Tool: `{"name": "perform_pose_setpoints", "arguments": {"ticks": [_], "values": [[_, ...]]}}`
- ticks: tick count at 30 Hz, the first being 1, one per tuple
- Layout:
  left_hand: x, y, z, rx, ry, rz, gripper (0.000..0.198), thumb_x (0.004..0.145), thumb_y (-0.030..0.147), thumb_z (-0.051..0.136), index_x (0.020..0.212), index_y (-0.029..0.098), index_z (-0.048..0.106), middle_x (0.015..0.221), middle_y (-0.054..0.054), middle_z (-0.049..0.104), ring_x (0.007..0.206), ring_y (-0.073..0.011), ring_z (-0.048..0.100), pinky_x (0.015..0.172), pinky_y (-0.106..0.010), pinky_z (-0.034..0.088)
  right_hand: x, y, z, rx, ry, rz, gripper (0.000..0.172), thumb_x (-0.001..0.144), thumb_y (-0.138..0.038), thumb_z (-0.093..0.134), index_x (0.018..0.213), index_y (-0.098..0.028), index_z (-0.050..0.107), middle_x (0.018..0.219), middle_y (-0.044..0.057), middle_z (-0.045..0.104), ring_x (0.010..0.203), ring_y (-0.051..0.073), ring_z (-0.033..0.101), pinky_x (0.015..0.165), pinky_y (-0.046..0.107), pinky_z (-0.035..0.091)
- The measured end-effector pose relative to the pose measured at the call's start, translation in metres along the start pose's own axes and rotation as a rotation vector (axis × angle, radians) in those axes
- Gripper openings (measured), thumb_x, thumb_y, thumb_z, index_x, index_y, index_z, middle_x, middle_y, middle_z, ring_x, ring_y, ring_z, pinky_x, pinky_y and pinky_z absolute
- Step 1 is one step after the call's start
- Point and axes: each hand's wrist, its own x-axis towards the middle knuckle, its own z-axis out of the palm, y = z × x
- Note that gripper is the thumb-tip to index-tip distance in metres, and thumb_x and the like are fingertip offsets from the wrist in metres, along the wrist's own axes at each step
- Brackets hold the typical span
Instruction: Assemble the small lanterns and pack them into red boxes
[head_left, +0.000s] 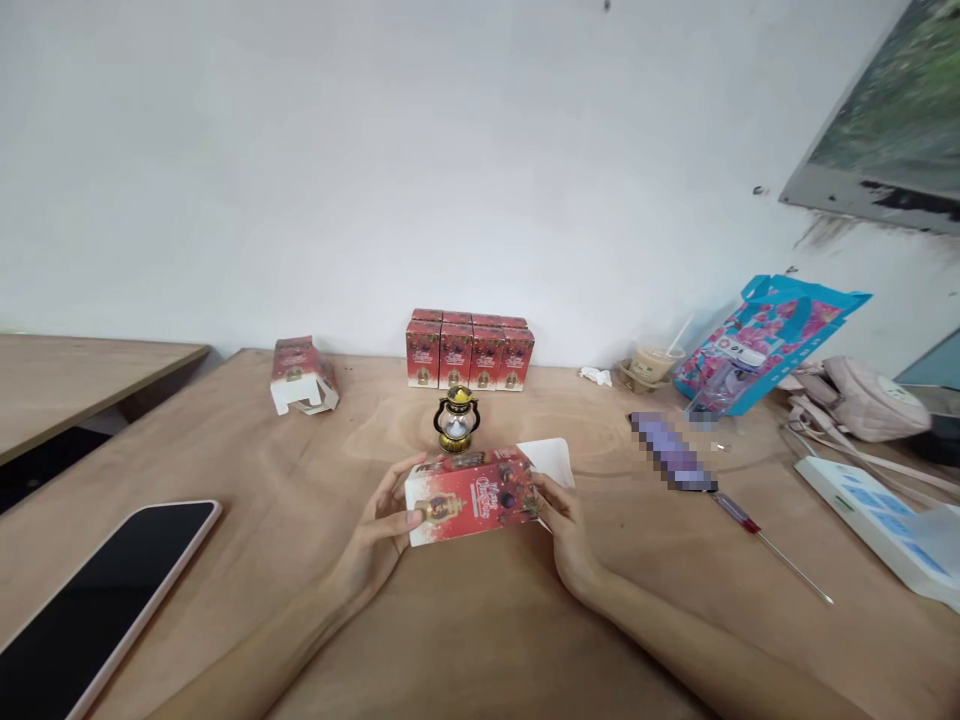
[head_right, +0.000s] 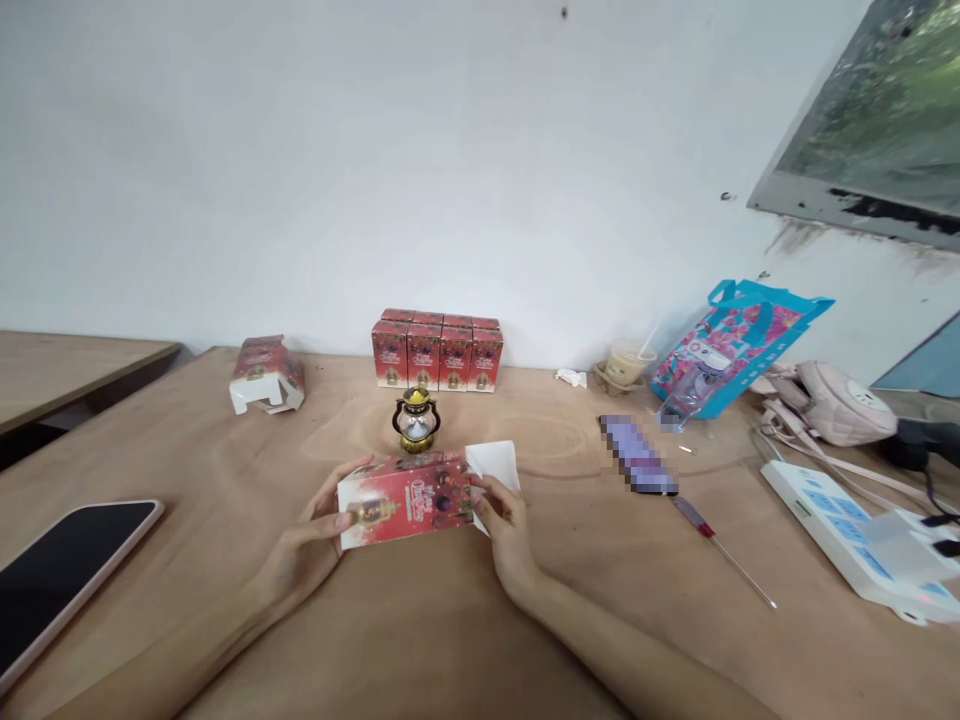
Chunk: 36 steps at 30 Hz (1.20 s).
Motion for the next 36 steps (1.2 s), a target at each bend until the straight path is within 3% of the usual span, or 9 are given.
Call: {"name": "perform_pose_setpoints", "arguments": {"ticks": [6, 12, 19, 23, 26, 30, 33, 36], "values": [[0.002, -0.003, -0.002, -0.036, -0.05, -0.014, 0.061, 0.055, 0.022, 0.075, 0.113, 0.028, 0.058, 0.142, -0.006, 0.045, 0.108, -0.0333, 0.061, 0.081, -0.041, 0.056, 0.003, 0.002, -0.001, 0.04, 0.051, 0.014, 0.033, 0.066, -0.051, 0.071, 0.057, -0.02, 0.066, 0.059, -0.001, 0.061, 0.06, 0.016, 0.052, 0.058, 0.026, 0.04], [0.005, -0.002, -0.006, -0.013, -0.114, -0.015, 0.063, 0.053, 0.021, 0.076, 0.112, 0.031, 0.057, 0.146, -0.004, 0.039, 0.109, -0.0336, 0.061, 0.083, -0.044, 0.055, 0.009, 0.003, -0.005, 0.153, 0.04, 0.128, 0.031, 0.054, -0.047, 0.081, 0.058, -0.02, 0.067, 0.065, -0.001, 0.067, 0.061, 0.015, 0.056, 0.06, 0.025, 0.043], [0.0, 0.002, 0.002, 0.018, -0.094, 0.009, 0.063, 0.052, 0.019, 0.08, 0.11, 0.029, 0.059, 0.139, -0.005, 0.049, 0.119, -0.0347, 0.053, 0.091, -0.042, 0.052, 0.023, -0.005, -0.012, 0.173, -0.07, 0.277, 0.037, 0.051, -0.049, 0.082, 0.057, -0.017, 0.064, 0.057, -0.003, 0.062, 0.051, 0.011, 0.053, 0.054, 0.024, 0.039], [-0.002, 0.001, 0.002, -0.021, -0.086, -0.003, 0.07, 0.058, 0.024, 0.078, 0.122, 0.033, 0.052, 0.137, -0.003, 0.052, 0.118, -0.0342, 0.054, 0.095, -0.045, 0.049, 0.032, -0.018, -0.018, 0.187, -0.12, 0.362, 0.035, 0.047, -0.042, 0.085, 0.054, -0.016, 0.063, 0.052, -0.003, 0.058, 0.047, 0.009, 0.048, 0.051, 0.022, 0.035], [0.0, -0.001, -0.004, -0.096, -0.052, -0.06, 0.062, 0.067, 0.027, 0.072, 0.125, 0.036, 0.049, 0.129, 0.001, 0.058, 0.115, -0.0295, 0.057, 0.097, -0.042, 0.05, 0.043, -0.037, -0.023, 0.201, -0.07, 0.259, 0.028, 0.053, -0.038, 0.083, 0.053, -0.018, 0.064, 0.065, -0.001, 0.065, 0.06, 0.011, 0.056, 0.061, 0.024, 0.041], [0.007, -0.005, -0.013, -0.176, 0.044, -0.094, 0.038, 0.071, 0.028, 0.068, 0.108, 0.021, 0.061, 0.108, -0.005, 0.069, 0.107, -0.0278, 0.062, 0.096, -0.039, 0.052, 0.065, -0.067, -0.035, 0.239, 0.083, 0.109, 0.018, 0.058, -0.031, 0.079, 0.055, -0.019, 0.066, 0.099, 0.001, 0.067, 0.092, 0.014, 0.059, 0.082, 0.024, 0.044], [0.014, -0.001, -0.015, -0.225, 0.111, -0.058, 0.023, 0.071, 0.031, 0.066, 0.091, 0.019, 0.063, 0.097, -0.005, 0.072, 0.096, -0.0251, 0.066, 0.09, -0.038, 0.056, 0.086, -0.088, -0.046, 0.3, 0.169, 0.083, 0.014, 0.061, -0.029, 0.076, 0.071, -0.021, 0.069, 0.09, 0.0, 0.069, 0.085, 0.014, 0.061, 0.077, 0.027, 0.047], [0.017, 0.008, -0.012, -0.259, 0.128, -0.089, 0.02, 0.072, 0.037, 0.063, 0.085, 0.023, 0.062, 0.089, -0.002, 0.073, 0.083, -0.0187, 0.069, 0.078, -0.031, 0.059, 0.109, -0.101, -0.053, 0.321, 0.271, -0.029, 0.013, 0.06, -0.026, 0.074, 0.067, -0.02, 0.066, 0.077, -0.001, 0.067, 0.073, 0.013, 0.061, 0.07, 0.027, 0.048]]}}
